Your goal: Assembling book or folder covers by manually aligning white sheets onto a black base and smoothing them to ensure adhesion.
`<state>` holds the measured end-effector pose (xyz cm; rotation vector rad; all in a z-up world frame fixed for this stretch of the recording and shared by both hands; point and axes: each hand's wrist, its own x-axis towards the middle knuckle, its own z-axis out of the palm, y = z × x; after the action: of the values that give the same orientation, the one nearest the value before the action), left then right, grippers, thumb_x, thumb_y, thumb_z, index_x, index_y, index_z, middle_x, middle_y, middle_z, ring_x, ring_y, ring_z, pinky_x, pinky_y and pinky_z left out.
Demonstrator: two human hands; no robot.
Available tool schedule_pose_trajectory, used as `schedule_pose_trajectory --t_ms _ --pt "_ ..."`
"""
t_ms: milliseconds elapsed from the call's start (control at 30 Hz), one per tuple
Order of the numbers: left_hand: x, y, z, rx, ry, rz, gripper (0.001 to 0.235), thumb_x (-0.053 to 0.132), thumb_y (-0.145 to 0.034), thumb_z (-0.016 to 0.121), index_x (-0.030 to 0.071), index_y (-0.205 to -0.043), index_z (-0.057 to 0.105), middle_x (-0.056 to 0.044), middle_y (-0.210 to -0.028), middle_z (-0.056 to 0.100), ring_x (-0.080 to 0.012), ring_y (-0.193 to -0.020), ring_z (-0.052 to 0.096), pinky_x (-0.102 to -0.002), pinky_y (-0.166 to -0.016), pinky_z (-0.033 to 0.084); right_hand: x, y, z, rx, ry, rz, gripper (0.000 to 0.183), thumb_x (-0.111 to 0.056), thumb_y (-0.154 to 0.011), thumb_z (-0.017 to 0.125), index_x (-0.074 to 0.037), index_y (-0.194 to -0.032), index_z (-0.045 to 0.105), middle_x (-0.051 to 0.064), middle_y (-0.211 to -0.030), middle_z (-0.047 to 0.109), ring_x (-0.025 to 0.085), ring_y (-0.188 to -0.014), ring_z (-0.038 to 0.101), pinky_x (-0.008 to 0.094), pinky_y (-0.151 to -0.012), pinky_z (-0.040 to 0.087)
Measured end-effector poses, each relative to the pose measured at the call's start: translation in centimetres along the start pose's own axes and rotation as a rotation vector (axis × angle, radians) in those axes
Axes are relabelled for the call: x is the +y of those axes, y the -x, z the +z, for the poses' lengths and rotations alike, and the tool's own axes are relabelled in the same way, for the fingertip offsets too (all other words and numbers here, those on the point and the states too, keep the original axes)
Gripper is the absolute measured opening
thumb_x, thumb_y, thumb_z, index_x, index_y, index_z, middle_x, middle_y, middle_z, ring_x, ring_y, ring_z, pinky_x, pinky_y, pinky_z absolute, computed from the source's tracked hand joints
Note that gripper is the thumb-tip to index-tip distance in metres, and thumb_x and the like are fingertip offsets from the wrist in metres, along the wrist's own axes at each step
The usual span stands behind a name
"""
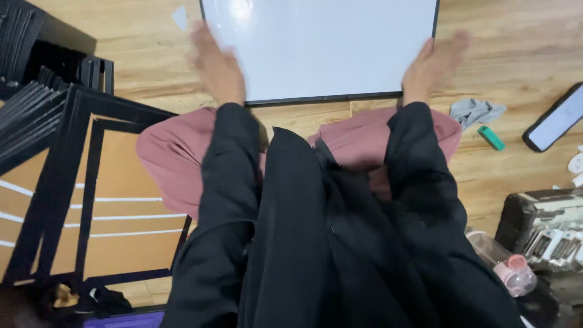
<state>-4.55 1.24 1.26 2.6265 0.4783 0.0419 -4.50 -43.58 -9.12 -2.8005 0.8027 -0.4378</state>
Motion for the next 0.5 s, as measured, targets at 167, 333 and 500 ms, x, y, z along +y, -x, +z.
schedule_pose_trajectory --t_ms 167,333,500 --pt "2.7 0.8 1.7 -0.010 -0.121 -0.236 0.058 0.027 -0.100 0.037 0.010 -0.145 0.005 -0.006 -0.151 0.006 -0.0203 -0.140 0.009 -0.044 -0.111 0.010 -13.1 6.9 -1.6 0.060 -0.561 -0.336 0.066 -0.056 -0.094 0.028 -0.016 -0.144 0.013 0.001 -0.151 0.014 0.017 -0.143 0.014 0.036 -0.121 0.007" --pt "6.5 3.3 -0.5 -0.112 -0.151 0.287 0.058 0.021 -0.096 0.042 0.003 -0.141 0.011 -0.012 -0.149 0.018 -0.0220 -0.139 0.014 -0.047 -0.112 0.002 -21.8 12.5 -5.0 -0.416 -0.180 -0.656 0.060 -0.043 -0.102 0.028 -0.008 -0.145 0.004 0.010 -0.151 0.003 0.024 -0.143 0.007 0.042 -0.119 0.009" --pt "2.8 3.1 2.9 0.159 -0.264 0.019 0.065 0.044 -0.104 0.043 0.020 -0.147 0.002 0.000 -0.152 0.001 -0.0200 -0.143 0.006 -0.047 -0.115 0.019 -9.3 6.4 -4.9 -0.111 0.032 -0.131 0.054 -0.029 -0.105 0.037 -0.002 -0.142 0.009 0.012 -0.150 0.012 0.025 -0.141 0.012 0.037 -0.117 0.008"
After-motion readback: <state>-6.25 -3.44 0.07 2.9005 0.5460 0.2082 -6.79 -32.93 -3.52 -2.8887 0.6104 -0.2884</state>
